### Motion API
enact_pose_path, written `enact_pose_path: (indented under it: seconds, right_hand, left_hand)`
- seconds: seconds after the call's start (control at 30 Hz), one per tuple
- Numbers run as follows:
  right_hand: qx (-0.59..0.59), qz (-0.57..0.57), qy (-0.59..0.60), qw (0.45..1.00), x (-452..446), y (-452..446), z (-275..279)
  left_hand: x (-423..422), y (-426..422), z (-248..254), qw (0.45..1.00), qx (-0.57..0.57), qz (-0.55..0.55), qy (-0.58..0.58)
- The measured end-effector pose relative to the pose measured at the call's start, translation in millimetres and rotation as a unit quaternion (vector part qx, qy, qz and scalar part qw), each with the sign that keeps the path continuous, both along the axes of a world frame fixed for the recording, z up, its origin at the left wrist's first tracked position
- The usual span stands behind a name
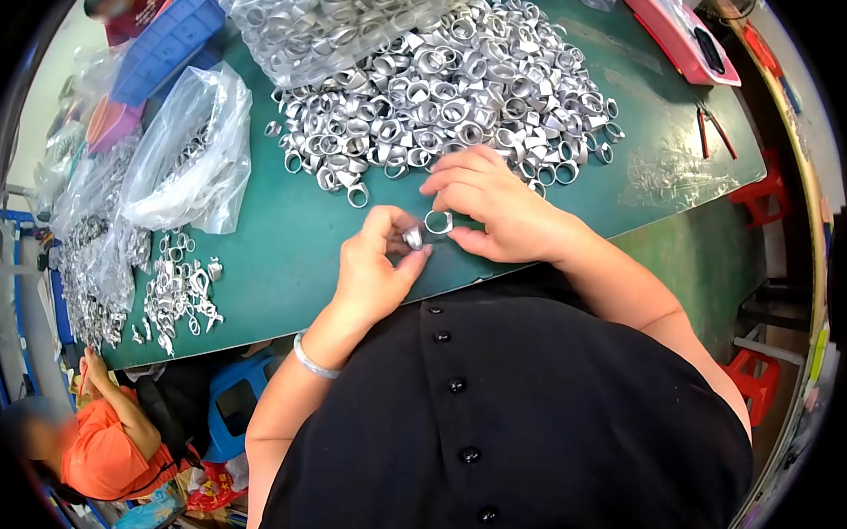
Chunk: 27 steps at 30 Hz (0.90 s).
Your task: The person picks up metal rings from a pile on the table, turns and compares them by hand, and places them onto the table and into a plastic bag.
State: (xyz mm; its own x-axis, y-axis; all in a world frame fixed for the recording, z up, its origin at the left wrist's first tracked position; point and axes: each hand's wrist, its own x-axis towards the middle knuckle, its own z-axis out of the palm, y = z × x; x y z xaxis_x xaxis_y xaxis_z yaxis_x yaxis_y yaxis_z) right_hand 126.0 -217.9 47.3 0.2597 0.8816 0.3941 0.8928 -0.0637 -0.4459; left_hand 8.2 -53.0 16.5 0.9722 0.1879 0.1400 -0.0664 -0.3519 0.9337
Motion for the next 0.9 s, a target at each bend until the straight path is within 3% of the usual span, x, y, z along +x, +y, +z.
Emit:
enact_pose_path:
  seconds: [0.07,0.3,0.47,0.63,0.8,0.9]
  right_hand:
    - [0.012,0.012,0.096,0.995,-1.2,0.5,-1.2]
    - [0.056,0.017,0.204,0.977,-8.7,9.6,1.9]
    - [0.115,0.034,0.176,0.977,-7.6,11.5,0.5]
    - [0.106,0.056,0.273,0.955,-17.7,17.2,-7.0]
    - [0.095,-0.025,0.136,0.986,-10.8,17.3,-16.6]
    - [0.049,-0.041,0.000,0.998,-1.1,15.8,-17.6]
  left_hand:
    - [-2.2,2.0,8.9,0.996,-0.047,0.000,0.074]
    - [-2.7,8.7,23.4,0.996,0.080,0.032,0.014]
    - [-2.3,9.0,31.6,0.976,0.195,0.053,-0.080]
    - [-1.0,2.9,25.9,0.995,0.077,0.026,0.051]
    - [4.0,13.4,16.0,0.990,0.058,0.063,0.116]
    - [-0.4,28.2,6.4,0.988,-0.051,0.063,0.128]
